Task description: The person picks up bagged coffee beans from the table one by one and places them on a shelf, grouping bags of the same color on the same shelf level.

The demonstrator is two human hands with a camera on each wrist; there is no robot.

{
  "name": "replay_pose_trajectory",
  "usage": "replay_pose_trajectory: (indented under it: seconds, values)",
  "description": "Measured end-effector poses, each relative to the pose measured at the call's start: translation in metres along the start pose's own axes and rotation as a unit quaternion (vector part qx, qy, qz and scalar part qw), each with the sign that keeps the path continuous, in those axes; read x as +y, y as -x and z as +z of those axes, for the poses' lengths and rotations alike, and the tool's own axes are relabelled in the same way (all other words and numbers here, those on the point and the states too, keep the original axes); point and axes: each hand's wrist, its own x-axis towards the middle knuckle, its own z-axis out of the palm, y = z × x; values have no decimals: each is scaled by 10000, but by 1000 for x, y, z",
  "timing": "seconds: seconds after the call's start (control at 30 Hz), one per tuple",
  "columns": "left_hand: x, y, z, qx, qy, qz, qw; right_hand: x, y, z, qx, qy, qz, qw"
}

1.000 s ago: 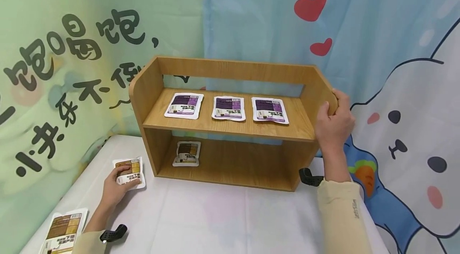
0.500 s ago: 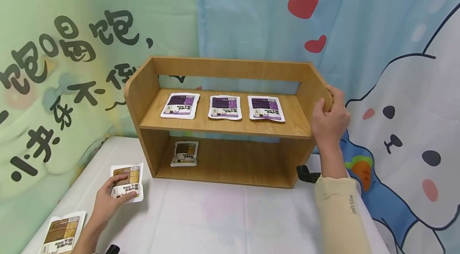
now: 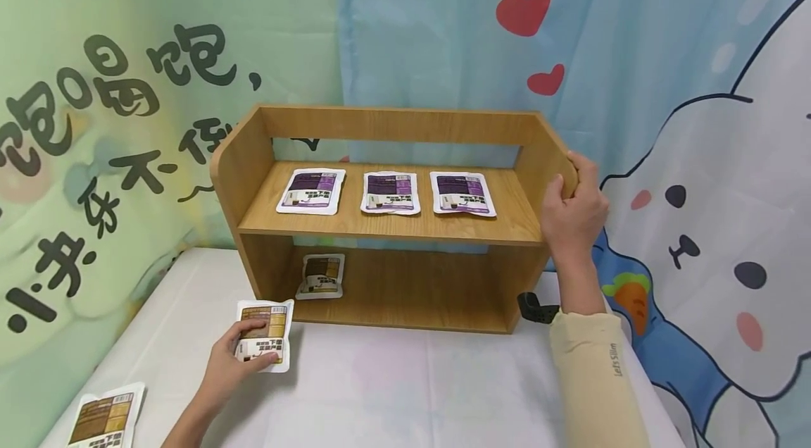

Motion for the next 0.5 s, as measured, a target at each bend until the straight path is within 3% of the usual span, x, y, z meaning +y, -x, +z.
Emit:
replay_pose_trajectory:
  seconds: [0.33,0.5]
  values:
    - [1,-18,48,-455,404,305,9977,-3,-1,0,-8,-11,-21,10000]
    - [5,-30,73,-747,491,171,9959,-2,1,-1,-18,35,66,10000]
